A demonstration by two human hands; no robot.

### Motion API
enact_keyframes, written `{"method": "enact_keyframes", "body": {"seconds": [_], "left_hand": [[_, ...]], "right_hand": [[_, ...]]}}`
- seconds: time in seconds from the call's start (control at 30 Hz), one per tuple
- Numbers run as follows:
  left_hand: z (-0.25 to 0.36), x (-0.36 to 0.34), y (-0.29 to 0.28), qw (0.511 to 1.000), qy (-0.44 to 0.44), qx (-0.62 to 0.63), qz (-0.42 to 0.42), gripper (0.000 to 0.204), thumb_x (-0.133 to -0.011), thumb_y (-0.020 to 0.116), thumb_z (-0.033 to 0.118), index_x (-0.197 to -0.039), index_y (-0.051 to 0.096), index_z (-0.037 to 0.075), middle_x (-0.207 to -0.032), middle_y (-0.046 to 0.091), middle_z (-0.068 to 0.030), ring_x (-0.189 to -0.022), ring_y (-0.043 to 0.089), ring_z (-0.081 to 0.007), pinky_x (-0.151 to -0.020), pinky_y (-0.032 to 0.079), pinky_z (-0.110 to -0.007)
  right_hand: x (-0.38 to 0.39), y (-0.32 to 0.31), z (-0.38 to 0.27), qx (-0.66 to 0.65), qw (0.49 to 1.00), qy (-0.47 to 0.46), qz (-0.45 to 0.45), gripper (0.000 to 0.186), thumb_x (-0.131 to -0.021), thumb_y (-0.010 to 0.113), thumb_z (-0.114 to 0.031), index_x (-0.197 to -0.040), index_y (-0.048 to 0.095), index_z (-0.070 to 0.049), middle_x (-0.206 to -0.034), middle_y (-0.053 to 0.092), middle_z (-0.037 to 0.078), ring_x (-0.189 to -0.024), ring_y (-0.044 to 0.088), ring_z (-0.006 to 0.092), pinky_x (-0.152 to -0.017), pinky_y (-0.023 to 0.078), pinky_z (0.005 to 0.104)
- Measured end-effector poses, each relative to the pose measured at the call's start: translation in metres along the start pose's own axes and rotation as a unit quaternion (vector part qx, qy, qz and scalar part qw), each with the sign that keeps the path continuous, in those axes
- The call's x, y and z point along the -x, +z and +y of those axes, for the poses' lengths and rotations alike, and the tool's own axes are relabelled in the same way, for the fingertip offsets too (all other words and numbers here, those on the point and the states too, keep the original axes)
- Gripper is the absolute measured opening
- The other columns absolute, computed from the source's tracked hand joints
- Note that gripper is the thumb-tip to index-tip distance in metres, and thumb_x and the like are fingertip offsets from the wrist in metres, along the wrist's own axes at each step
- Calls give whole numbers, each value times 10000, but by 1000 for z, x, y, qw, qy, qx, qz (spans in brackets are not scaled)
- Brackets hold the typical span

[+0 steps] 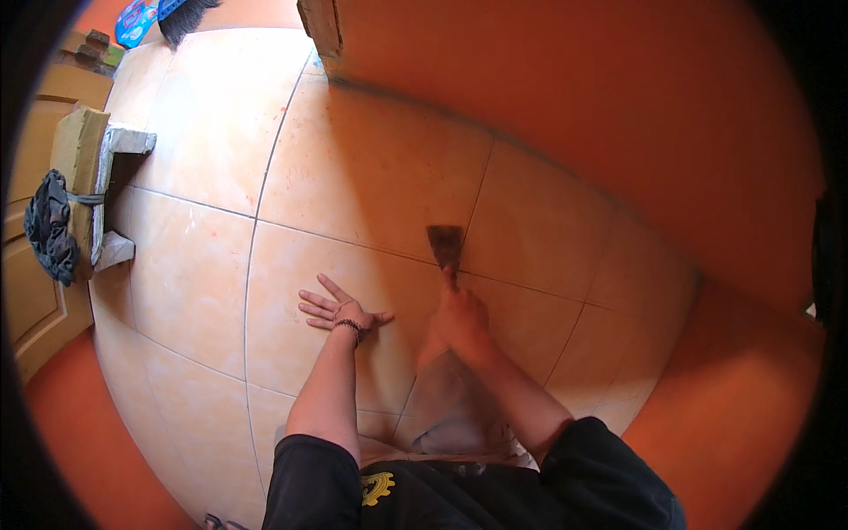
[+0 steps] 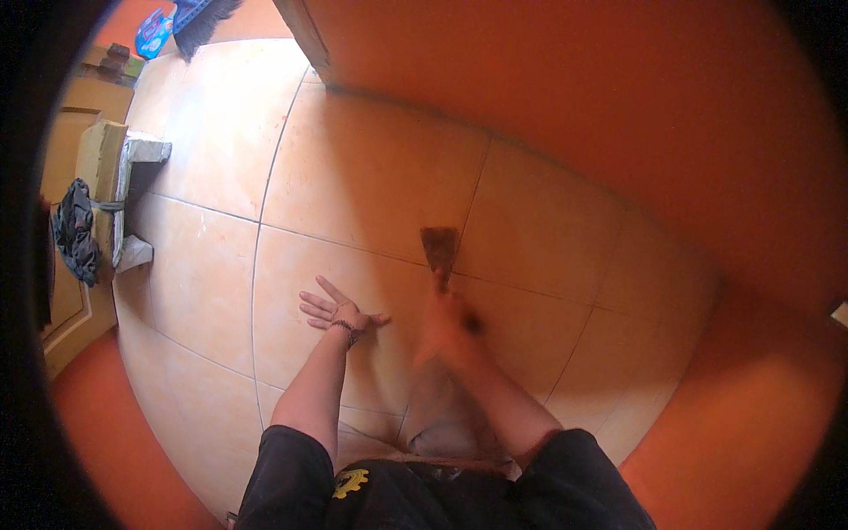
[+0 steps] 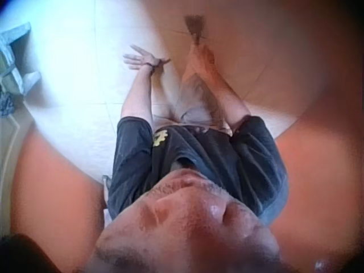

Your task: The person kneels on a tiled floor and uses a metal scraper to remove residue from the tile surface and grout lines. They move systematically across the floor, scraping different areas while supporting themselves with one hand.

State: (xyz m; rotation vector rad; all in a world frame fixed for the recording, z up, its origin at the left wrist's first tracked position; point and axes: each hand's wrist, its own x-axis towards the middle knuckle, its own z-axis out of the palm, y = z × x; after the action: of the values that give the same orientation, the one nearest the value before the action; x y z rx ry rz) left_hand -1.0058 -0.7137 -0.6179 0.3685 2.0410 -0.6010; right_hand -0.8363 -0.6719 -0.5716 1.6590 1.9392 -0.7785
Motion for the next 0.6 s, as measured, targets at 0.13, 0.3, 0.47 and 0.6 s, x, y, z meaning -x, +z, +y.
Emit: {"method": "enact_keyframes", "body": {"seconds": [0.13,0.3,0.47,0.6], "left_hand": [[6,-5,17,1000,16,2,26,1591,-492,884,510,-1331,-413,127,-1373,-382,-338,-1318,-317,-466,-1091,-86,-577],[8,-6,9,1000,-15,-12,19,1589,-492,892,490,-1337,-400,114,-1381,-347,-359,-1331,-273,-485,-1102,-39,-580],[4,-7,11,999,24,3,27,1584,-492,896,473,-1346,-389,115,-1377,-344,-369,-1326,-267,-502,-1092,-37,-599],[1,-12,15,998,45,18,28,1589,-481,882,510,-1344,-395,123,-1361,-374,-364,-1307,-311,-497,-1071,-88,-609]], "right_hand": [[-81,-62,-11,-37,995,30,83,609,-838,508,-180,-1416,337,-89,-910,653,223,-814,646,388,-721,507,494],[-105,-88,-9,-95,994,0,46,587,-830,539,-227,-1388,378,-139,-876,658,218,-818,647,384,-726,510,487],[-12,-3,-20,-210,976,48,-29,625,-823,602,-256,-1386,361,-133,-951,647,250,-854,633,421,-768,502,488],[6,49,-31,-375,925,-15,65,686,-820,632,-254,-1419,322,-130,-1081,617,266,-926,619,429,-815,490,483]]}}
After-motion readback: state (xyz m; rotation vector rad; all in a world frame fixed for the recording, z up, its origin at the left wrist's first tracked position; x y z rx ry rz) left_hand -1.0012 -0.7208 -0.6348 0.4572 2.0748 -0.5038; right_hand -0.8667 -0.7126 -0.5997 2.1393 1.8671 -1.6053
